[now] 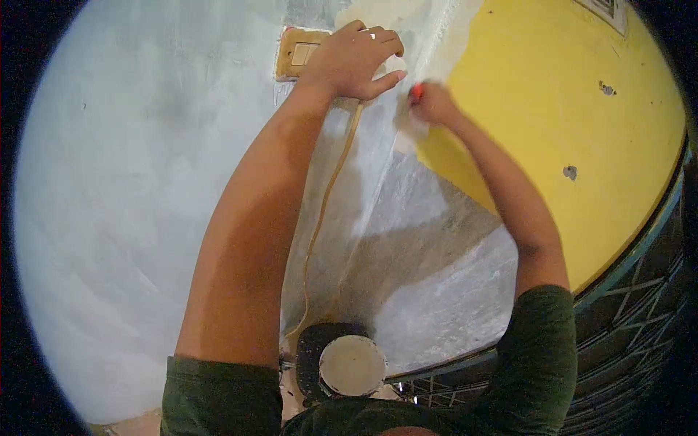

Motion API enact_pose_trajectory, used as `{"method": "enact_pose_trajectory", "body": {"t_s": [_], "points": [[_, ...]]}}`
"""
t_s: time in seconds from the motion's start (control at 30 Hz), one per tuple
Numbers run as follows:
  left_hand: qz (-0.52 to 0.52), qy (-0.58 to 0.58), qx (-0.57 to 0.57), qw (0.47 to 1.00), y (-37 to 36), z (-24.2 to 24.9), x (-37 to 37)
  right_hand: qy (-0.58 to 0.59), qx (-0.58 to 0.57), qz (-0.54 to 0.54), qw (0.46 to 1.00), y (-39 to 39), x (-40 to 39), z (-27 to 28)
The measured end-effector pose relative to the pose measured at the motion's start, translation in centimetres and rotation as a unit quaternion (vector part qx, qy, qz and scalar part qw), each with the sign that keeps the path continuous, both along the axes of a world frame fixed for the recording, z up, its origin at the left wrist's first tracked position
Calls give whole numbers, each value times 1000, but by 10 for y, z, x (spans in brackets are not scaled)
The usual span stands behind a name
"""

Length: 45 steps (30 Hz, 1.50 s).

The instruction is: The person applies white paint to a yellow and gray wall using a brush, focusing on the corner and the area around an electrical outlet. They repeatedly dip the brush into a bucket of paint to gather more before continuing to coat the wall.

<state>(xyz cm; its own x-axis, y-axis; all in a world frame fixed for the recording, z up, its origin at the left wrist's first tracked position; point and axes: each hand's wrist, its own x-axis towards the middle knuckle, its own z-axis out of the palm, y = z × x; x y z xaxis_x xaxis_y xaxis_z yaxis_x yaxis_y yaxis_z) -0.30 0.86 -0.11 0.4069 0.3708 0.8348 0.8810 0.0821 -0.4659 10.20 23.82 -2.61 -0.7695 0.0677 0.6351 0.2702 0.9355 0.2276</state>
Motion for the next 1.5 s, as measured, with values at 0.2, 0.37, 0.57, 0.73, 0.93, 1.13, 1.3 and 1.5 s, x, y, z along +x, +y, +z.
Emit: {"method": "enact_pose_trajectory", "body": {"t_s": [0.2,0.37,0.57,0.73,0.93,1.13,1.3,1.5], "points": [[16,-15,-1,1000,-1,-1,1,84,213,-14,973,-52,20,137],[4,-10,-8,1000,-2,0,1,-53,373,-44,925,-17,14,87],[-6,-13,-8,1000,-4,-2,2,-193,262,29,945,-37,22,-20],[-16,10,9,1000,-2,-1,1,-67,63,11,996,-19,8,67],[-20,-4,1,1000,-7,0,4,60,151,-39,986,-19,-10,201],[-35,16,56,998,-4,-5,0,120,319,-68,938,-61,-6,261],[-55,9,69,996,2,-4,-3,-32,412,34,910,-1,0,224],[-53,-18,34,998,-6,-4,2,-189,204,87,956,-37,25,113]]}}
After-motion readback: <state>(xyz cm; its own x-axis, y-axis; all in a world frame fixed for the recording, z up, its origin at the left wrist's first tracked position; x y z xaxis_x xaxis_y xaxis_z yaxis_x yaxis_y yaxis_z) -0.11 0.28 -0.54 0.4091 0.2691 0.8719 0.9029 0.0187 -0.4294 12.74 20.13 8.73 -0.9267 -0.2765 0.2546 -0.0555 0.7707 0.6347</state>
